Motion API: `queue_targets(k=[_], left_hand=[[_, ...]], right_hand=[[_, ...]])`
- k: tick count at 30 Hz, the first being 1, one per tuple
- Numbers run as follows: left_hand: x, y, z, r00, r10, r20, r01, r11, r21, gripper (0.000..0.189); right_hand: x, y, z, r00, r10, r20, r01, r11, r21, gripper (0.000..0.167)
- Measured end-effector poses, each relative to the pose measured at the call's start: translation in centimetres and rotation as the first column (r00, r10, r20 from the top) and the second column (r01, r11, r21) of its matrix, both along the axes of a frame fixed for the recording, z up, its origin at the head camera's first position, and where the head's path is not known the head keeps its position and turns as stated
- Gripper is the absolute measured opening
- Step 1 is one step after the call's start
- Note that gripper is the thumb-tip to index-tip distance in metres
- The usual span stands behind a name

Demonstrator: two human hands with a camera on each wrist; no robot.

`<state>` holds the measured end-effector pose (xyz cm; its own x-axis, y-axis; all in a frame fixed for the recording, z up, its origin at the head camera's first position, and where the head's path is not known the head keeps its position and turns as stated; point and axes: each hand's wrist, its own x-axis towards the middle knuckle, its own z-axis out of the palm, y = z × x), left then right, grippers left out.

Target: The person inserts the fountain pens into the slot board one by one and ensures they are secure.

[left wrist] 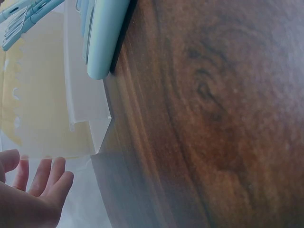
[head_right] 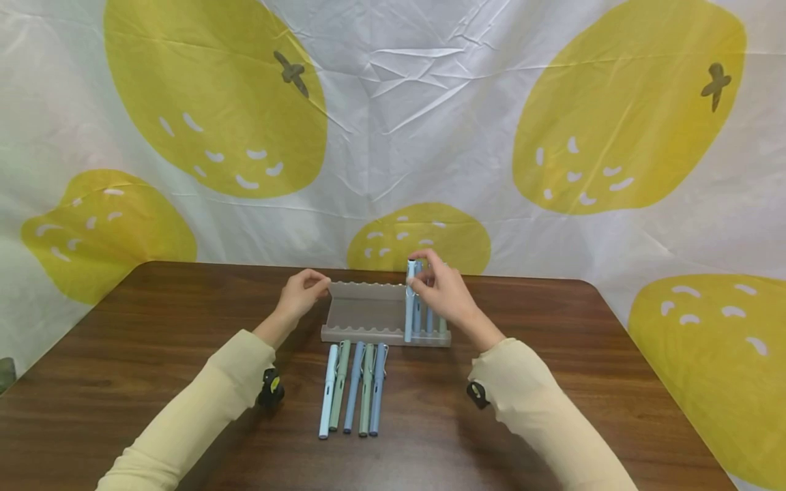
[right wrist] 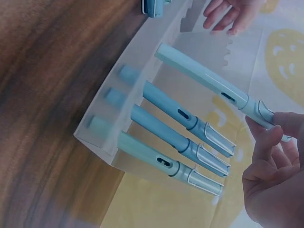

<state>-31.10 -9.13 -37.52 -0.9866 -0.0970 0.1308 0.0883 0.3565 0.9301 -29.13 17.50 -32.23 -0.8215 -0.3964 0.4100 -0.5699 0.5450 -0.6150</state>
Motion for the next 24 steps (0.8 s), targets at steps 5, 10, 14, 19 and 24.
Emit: queue_targets(k=[5,10,14,19,24], left_hand=[[0.0,0.0,0.0,1.0,0.004,-0.001,-0.004,1.0,-0.004,0.019],[-0.1,0.0,-0.2,1.0,0.007,-0.008,-0.007,1.0,-0.007,0.019],[-0.1,0.0,-0.1,1.0,0.009,-0.012,-0.01,1.0,-0.013,0.019],[0.0,0.0,0.0,1.0,0.01,-0.014,-0.01,1.0,-0.016,0.019],[0.0,0.1,0.0,1.0,0.011,-0.02,-0.011,1.0,-0.017,0.019]], right_hand=[[-0.2,-0.2,0.4,1.0,-0.016,-0.006,0.016,1.0,-0.011,0.035],[-0.5,-0.4,0.6,0.998,-0.032,-0.046,0.031,0.999,-0.028,0.035],[-0.8,-0.6,0.3,0.994,-0.048,-0.095,0.044,0.998,-0.049,0.035],[-1.2,-0.6,-0.5,0.989,-0.048,-0.141,0.041,0.998,-0.057,0.034],[-1.5,-0.5,-1.5,0.986,-0.053,-0.156,0.046,0.998,-0.045,0.034]])
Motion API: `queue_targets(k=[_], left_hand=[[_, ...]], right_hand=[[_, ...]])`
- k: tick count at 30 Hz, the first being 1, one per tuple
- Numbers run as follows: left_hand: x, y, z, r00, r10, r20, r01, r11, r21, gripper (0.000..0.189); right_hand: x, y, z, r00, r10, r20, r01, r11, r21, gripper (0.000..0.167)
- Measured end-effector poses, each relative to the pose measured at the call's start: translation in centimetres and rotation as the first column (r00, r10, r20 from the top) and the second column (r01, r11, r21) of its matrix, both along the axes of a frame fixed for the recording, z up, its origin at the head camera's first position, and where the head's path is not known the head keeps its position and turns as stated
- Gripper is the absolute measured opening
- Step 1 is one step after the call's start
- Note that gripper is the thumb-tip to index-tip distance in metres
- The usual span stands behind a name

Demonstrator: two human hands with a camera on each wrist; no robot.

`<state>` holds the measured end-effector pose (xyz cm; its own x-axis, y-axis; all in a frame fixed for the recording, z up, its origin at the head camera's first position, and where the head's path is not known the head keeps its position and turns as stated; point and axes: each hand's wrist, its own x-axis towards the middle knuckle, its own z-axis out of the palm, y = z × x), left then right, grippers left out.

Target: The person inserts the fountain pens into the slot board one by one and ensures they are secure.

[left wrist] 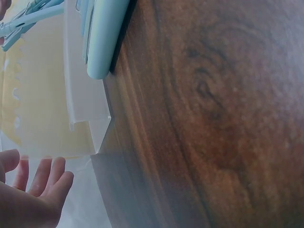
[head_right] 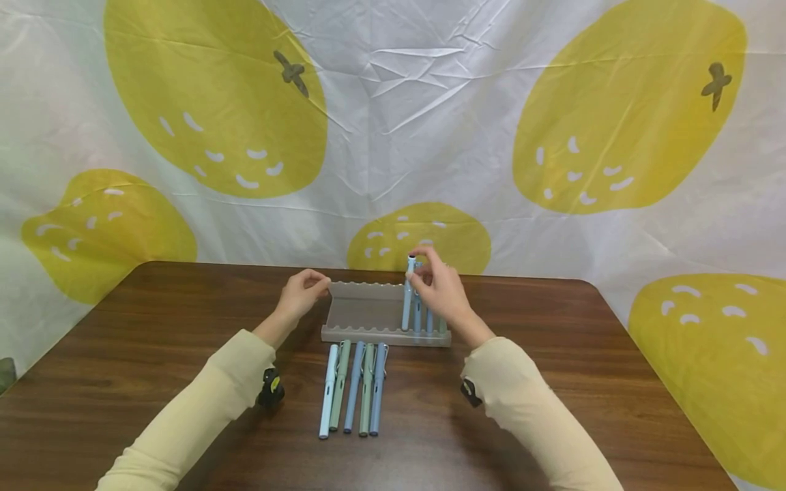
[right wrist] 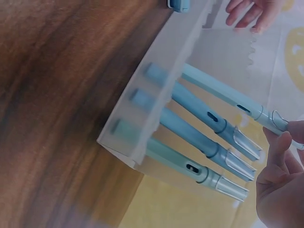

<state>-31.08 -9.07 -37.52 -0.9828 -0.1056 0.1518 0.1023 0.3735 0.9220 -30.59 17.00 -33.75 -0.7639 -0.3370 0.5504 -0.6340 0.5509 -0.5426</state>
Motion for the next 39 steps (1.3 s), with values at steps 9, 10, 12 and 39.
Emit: queue_targets(k=[9,10,12,39], left_hand=[[0.1,0.0,0.1,1.0,0.003,-0.003,-0.003,1.0,-0.008,0.019],[0.1,0.0,0.1,1.0,0.005,0.0,-0.005,1.0,-0.007,0.019],[0.1,0.0,0.1,1.0,0.004,-0.001,-0.004,1.0,-0.006,0.019],[0.0,0.0,0.0,1.0,0.004,-0.002,-0.004,1.0,-0.005,0.019]], right_hand=[[0.1,-0.1,-0.7,0.999,0.018,0.036,-0.018,1.0,-0.001,0.033],[0.1,-0.1,-0.7,0.999,0.02,0.041,-0.02,1.0,-0.002,0.034],[0.1,-0.1,-0.8,0.998,0.024,0.054,-0.024,1.0,-0.005,0.034],[-0.1,0.0,-1.6,0.999,-0.002,-0.035,0.006,0.991,0.131,0.046]])
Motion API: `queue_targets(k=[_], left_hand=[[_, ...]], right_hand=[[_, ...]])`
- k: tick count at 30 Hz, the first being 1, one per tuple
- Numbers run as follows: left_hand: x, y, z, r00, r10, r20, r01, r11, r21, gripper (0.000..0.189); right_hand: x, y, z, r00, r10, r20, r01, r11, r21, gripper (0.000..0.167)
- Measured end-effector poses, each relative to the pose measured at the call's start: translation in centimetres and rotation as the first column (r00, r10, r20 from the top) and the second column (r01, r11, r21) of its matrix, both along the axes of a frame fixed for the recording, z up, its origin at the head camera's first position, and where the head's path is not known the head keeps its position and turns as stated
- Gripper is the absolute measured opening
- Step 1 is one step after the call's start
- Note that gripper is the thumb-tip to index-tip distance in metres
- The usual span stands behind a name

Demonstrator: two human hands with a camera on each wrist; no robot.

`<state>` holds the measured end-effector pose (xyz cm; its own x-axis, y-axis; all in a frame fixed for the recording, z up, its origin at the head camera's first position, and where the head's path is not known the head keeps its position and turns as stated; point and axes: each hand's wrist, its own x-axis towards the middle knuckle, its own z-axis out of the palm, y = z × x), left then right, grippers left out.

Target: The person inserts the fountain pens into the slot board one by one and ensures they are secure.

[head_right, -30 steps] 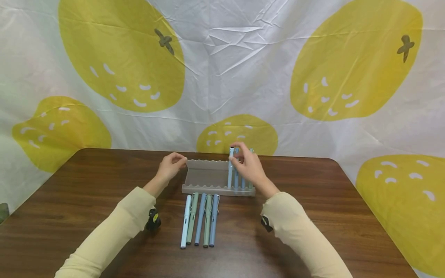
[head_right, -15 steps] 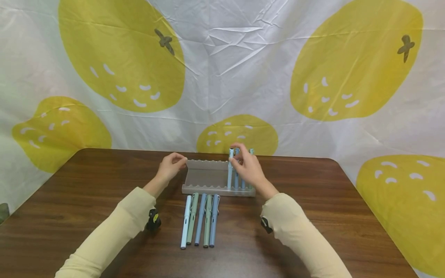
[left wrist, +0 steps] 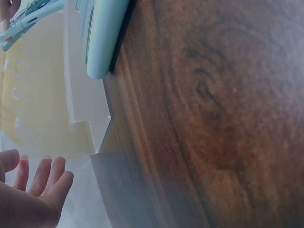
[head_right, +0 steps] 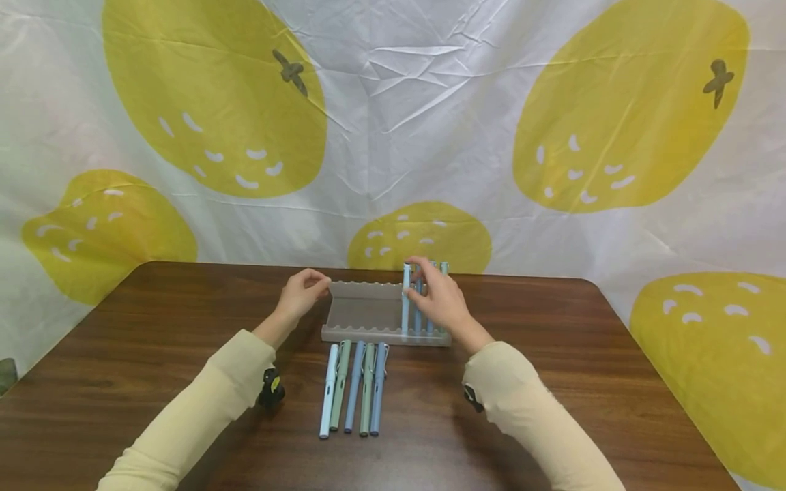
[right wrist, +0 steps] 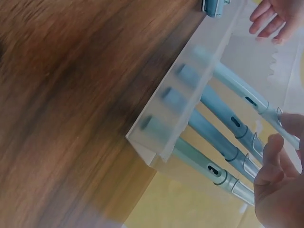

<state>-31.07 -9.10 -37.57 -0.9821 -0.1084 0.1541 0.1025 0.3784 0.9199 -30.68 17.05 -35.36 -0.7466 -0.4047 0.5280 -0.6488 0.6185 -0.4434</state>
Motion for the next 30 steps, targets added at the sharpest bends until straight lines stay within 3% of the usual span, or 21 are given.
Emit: queue_targets(k=[10,30], left_hand=[[-0.17,0.0,-0.02,1.0,-0.001,-0.009,0.001,1.0,0.0,0.019],[-0.15,0.06,-0.19,1.0,0.001,-0.02,-0.001,1.0,0.009,0.017]], right_hand=[[-0.18,0.15,0.03,0.998,-0.042,0.053,0.037,0.994,0.102,0.054],[-0.71,-0.02,0.32,0.985,-0.094,0.142,0.073,0.987,0.143,0.057]])
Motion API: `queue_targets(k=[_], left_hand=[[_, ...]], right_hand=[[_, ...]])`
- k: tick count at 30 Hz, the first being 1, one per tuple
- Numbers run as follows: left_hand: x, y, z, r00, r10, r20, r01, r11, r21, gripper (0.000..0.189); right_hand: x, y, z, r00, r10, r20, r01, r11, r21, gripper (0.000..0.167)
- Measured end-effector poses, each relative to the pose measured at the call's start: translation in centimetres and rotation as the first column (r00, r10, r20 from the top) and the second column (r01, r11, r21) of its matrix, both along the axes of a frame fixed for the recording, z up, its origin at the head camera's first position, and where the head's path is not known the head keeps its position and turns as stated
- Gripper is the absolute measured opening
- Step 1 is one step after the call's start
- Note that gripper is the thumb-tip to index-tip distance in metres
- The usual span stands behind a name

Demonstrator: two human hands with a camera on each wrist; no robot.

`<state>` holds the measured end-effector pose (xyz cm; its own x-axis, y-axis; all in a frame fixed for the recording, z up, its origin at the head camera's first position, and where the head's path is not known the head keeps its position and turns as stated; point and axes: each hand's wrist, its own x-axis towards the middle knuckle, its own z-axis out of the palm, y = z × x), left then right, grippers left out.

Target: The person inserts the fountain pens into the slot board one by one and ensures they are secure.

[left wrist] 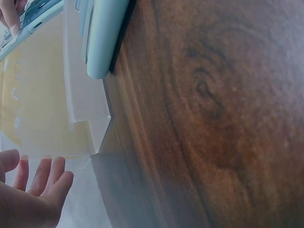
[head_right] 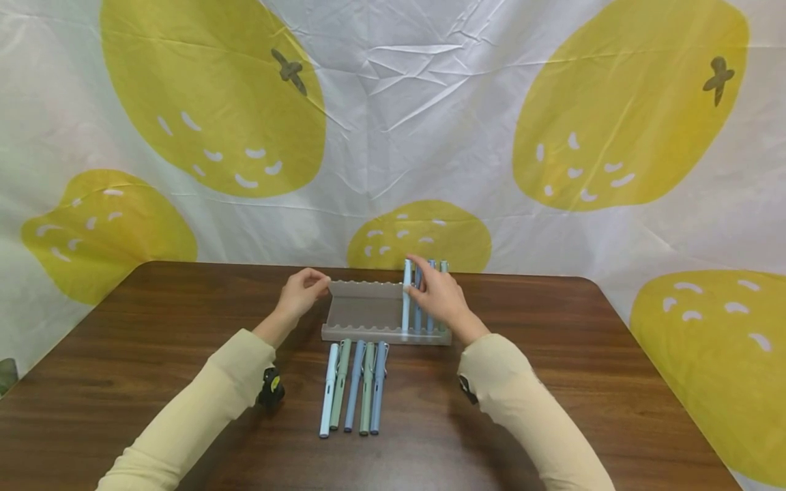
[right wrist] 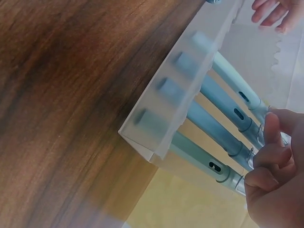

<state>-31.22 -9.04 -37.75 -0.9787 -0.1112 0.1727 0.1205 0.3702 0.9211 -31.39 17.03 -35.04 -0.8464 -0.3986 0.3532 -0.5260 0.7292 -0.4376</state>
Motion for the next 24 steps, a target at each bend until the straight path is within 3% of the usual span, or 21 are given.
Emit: queue_targets(k=[24], left_hand=[[0.02,-0.04,0.11,1.0,-0.009,0.019,0.01,1.0,-0.006,0.018]], right_hand=[[-0.29,-0.22,0.11,0.999,-0.024,0.035,0.023,0.999,0.031,0.06]])
